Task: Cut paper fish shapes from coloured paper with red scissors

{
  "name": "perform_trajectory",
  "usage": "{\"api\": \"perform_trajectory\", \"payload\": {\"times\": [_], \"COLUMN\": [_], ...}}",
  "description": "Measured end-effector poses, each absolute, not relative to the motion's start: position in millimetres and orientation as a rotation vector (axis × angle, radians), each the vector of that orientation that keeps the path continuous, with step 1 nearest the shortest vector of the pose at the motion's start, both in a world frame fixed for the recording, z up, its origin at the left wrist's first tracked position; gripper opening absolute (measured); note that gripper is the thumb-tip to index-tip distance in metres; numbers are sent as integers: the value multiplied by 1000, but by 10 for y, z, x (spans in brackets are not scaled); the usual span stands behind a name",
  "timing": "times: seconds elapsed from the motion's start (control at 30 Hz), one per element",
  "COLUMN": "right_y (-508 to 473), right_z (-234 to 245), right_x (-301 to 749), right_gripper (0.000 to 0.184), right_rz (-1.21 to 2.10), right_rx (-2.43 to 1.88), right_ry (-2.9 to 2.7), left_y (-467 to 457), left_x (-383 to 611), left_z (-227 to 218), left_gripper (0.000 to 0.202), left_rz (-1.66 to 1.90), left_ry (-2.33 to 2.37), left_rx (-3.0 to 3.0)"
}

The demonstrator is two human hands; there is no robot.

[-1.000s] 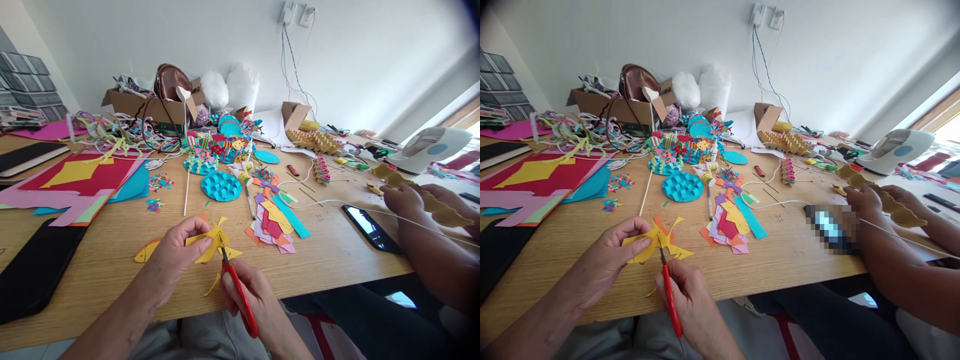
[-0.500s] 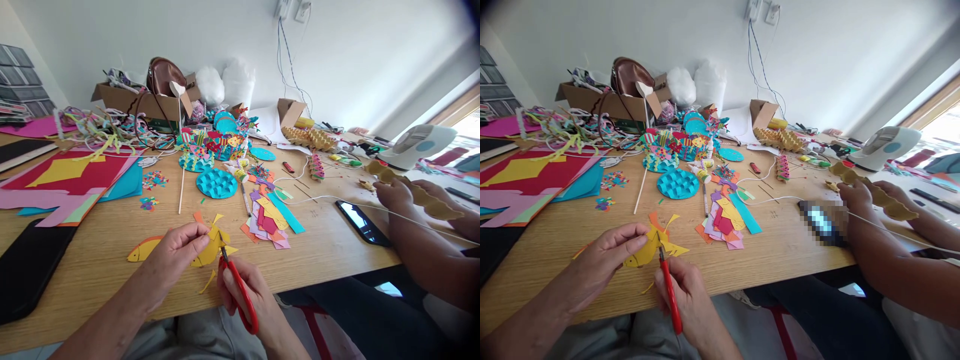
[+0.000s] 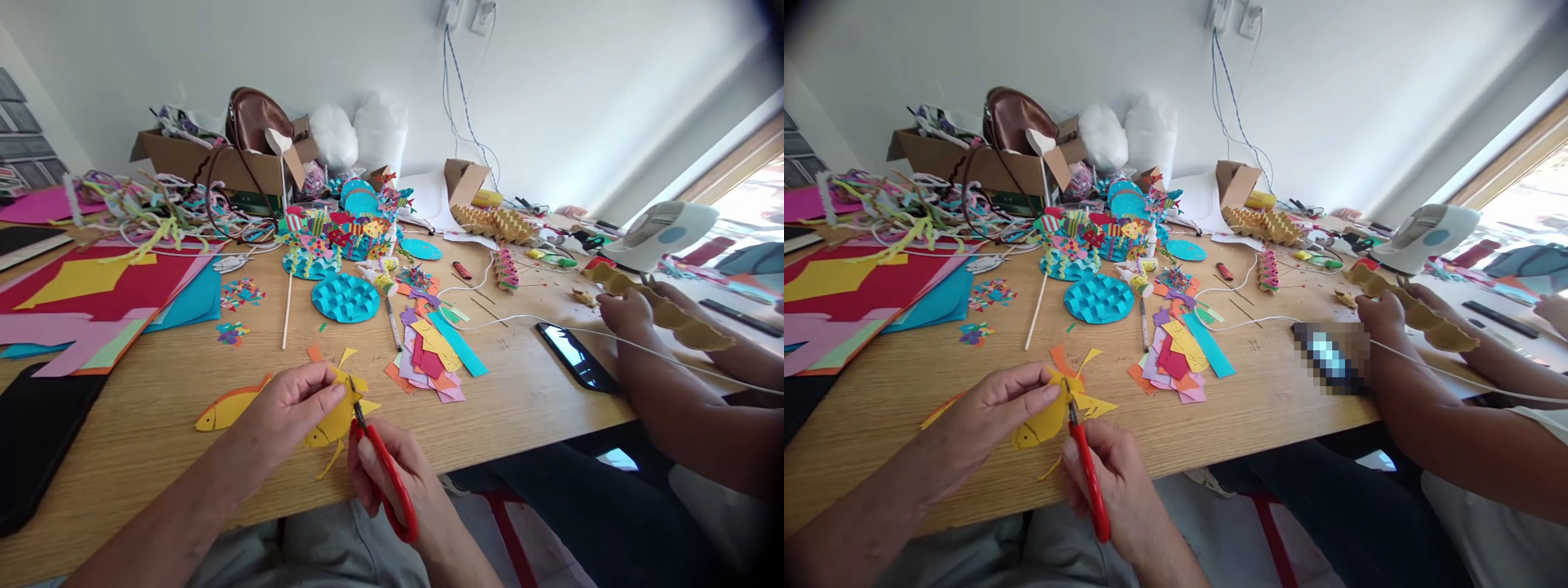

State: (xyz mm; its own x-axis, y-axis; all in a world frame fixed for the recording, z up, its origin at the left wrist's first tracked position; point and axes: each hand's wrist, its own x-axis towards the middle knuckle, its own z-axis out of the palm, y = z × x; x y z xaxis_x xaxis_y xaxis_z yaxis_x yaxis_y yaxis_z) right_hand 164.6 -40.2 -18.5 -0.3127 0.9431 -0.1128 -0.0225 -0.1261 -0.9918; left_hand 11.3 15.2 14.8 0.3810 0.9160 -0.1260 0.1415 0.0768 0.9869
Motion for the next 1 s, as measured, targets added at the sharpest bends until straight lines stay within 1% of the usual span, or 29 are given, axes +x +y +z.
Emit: {"api": "perform_trajectory", "payload": {"times": [0.4,1.0], "right_y": [-411,-427], "right_z": [-168,-132], "right_x": [1667,1666], "right_gripper": [53,55], "right_rz": [1528,1468], "right_rx": [-1129,-1177], "right_ry": [-1371,-1417], "left_y": [118,84], "left_x": [152,181], "left_z": [86,129], "left_gripper": [21,21], "left_rz": [770,774], "left_ry": [1066,1091], "left_rx": [1394,1411]}}
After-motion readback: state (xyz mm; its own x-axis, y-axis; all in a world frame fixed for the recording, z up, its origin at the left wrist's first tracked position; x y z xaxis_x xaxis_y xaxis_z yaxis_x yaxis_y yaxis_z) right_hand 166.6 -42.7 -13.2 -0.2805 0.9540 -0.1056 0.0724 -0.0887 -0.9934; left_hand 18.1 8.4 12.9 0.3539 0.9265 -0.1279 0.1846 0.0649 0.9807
